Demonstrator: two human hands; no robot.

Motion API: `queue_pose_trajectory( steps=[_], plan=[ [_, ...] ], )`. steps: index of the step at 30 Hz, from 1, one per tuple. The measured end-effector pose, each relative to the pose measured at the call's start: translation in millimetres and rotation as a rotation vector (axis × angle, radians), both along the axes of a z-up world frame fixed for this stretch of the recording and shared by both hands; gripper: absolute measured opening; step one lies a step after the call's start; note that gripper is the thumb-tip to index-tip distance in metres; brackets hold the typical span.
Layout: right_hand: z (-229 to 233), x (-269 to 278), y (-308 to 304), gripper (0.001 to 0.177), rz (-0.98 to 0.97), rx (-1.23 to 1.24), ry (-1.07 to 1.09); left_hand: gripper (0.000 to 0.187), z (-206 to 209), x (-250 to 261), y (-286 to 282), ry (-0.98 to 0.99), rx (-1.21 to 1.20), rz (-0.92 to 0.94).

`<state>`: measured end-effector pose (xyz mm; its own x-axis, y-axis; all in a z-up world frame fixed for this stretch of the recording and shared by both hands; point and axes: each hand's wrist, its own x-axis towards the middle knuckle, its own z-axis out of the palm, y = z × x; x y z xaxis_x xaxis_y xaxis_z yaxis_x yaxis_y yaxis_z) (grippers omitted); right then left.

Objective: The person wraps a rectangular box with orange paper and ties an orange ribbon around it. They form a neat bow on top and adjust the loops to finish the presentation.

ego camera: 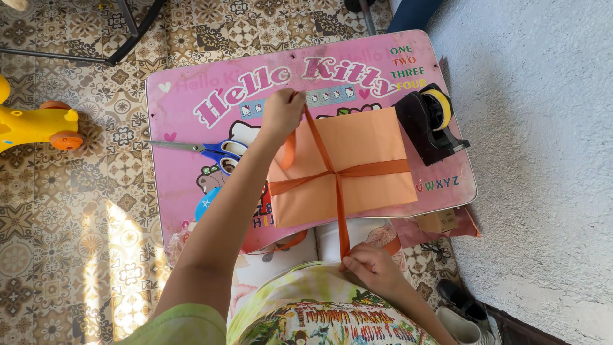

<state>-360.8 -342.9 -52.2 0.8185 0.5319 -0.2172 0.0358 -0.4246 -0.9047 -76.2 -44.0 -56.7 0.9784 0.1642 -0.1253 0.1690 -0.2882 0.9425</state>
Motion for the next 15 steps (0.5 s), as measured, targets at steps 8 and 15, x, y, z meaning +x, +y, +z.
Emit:
queue_pose_trajectory(
  steps=[8,15],
  plan=[
    [28,12,18,0.023,0.150,-0.049,-0.158,0.028,9,-43,30,-0.061,0.004,0.155],
    [55,14,32,0.023,0.167,0.073,-0.113,0.022,31,-53,14,0.070,-0.732,0.206]
  ],
)
